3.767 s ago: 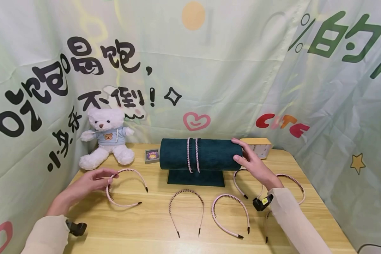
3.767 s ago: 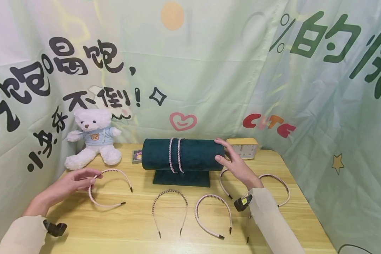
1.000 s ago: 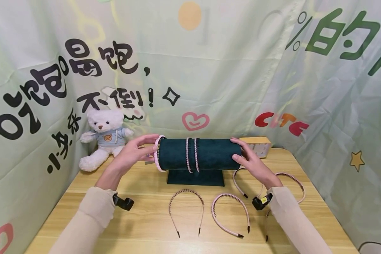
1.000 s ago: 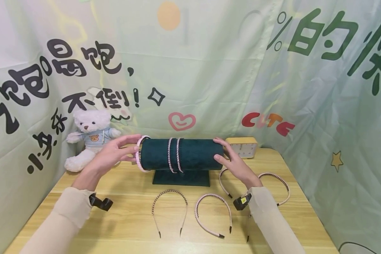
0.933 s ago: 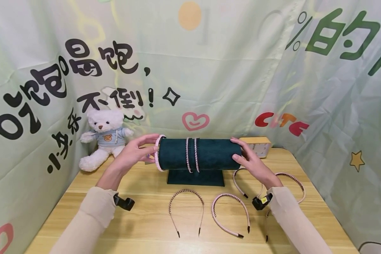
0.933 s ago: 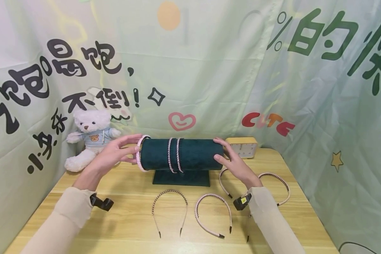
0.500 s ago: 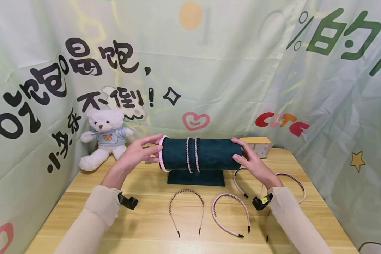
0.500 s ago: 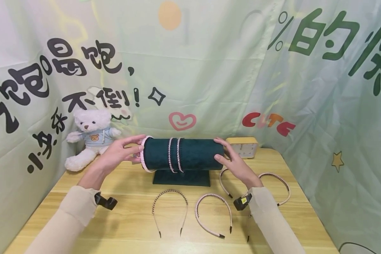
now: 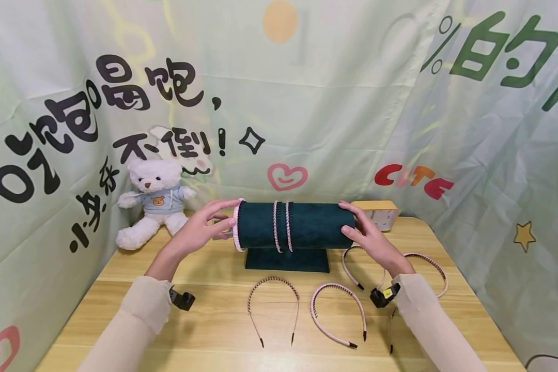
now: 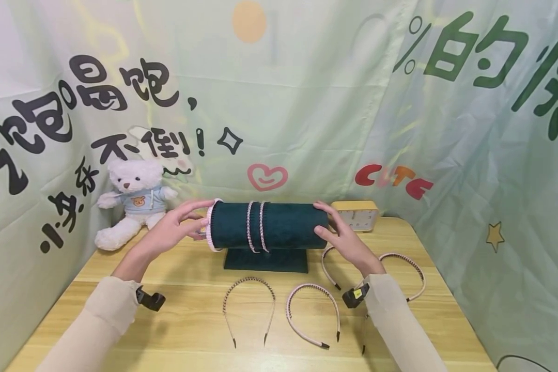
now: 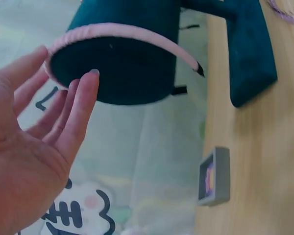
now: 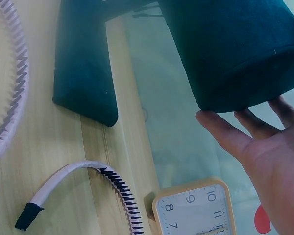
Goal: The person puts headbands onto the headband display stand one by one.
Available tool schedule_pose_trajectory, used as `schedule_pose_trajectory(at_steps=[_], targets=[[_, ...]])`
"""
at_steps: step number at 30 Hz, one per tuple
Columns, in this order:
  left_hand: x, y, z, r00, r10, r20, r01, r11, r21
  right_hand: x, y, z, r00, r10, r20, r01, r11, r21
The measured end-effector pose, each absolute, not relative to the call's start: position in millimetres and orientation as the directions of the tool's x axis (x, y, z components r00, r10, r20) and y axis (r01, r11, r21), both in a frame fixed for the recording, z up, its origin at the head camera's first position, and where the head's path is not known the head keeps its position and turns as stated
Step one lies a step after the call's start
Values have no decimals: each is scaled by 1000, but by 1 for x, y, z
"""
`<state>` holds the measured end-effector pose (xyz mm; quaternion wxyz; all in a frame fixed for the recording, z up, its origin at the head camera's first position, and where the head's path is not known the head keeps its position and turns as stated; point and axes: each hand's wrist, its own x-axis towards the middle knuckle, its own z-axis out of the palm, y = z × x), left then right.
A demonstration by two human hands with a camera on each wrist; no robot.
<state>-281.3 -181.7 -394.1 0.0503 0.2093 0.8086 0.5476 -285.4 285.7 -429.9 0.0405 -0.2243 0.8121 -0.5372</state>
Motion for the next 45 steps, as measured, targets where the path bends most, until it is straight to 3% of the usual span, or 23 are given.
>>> schedule_pose_trajectory(at_steps=[11,45], targets=[[-286,-185,-401,-841,457,289,454,306,837,-286,285,-431,-890,-416,185,-335,325,-884],[-300,-137,-395,-836,461,297,520,494,696,-284,285,-429,-894,-412,176,-321,315,-893]])
